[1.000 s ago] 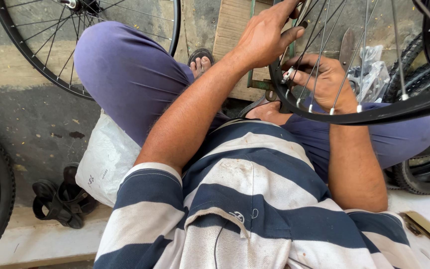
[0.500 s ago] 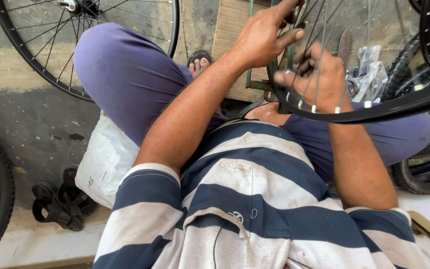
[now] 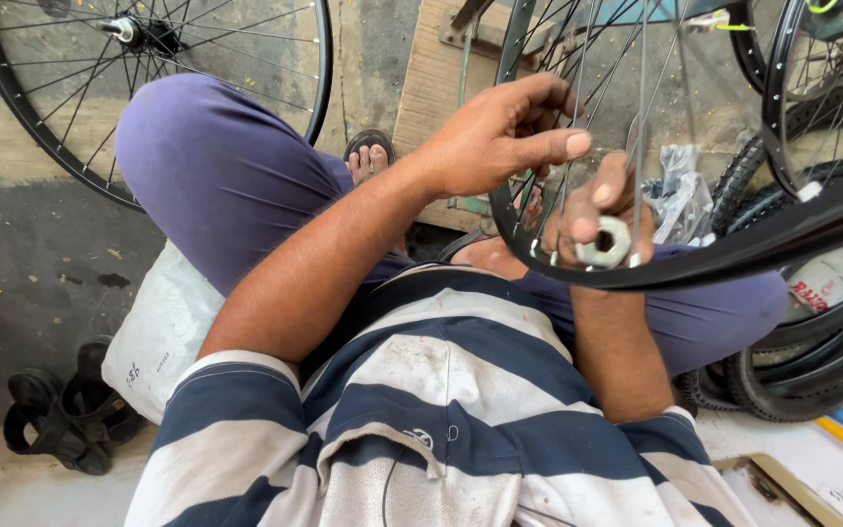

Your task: The person sits on the ground with a bicycle wheel held in their lap and uses a small spoke wrench to turn spoke nipples around the rim, working around the wheel section by section. They steady the wheel with one hand while rotating the tool with the other and reposition the wheel between adjustments.

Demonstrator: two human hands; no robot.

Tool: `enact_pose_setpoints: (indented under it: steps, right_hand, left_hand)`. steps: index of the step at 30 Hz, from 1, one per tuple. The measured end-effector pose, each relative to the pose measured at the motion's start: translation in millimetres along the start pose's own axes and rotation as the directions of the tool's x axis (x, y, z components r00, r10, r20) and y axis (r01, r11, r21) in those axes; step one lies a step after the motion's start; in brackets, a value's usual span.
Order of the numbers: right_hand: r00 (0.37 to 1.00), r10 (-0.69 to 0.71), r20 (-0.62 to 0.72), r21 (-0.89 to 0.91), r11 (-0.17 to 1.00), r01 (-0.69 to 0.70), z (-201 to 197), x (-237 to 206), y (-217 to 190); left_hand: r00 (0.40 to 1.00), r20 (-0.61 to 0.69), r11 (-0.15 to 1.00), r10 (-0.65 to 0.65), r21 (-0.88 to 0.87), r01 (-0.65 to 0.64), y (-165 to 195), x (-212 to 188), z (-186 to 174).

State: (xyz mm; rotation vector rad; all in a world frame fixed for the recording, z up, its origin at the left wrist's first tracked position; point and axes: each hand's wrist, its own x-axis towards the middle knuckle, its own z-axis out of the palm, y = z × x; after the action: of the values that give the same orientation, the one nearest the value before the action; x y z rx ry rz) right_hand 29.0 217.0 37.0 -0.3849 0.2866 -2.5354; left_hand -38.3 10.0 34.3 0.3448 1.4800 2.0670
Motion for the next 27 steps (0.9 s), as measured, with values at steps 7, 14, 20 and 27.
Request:
enact_pose_setpoints:
  steps: [7,14,20,27]
  right_hand:
    - [0.834,-0.113,-0.54,-0.79,0.409,-0.456,2,-9,10]
    - [0.796,-0.246,-0.553,-0.787,-0.158,-0.596,-9,27,14]
    - [0.845,0.114,-0.522,-0.374,0.86,-0.347,30,-4,-19]
    - [0.837,-0.011,-0.547,-0.716,0.523,-0.462,9,-15,-7]
  left_hand:
    - [0.984,-0.123,0.828,0.128,0.559,-0.038,-49,16,-20]
    - [0.917,-0.205,0.725,0.344,0.679,-0.12,-69,32,-26]
    - [0.989,0.003,0.924,0.149,0.357,-0.14,-31,9,-19]
    - [0.988,-0.039,0.857,0.146,0.504,-0.107,-30,10,-22]
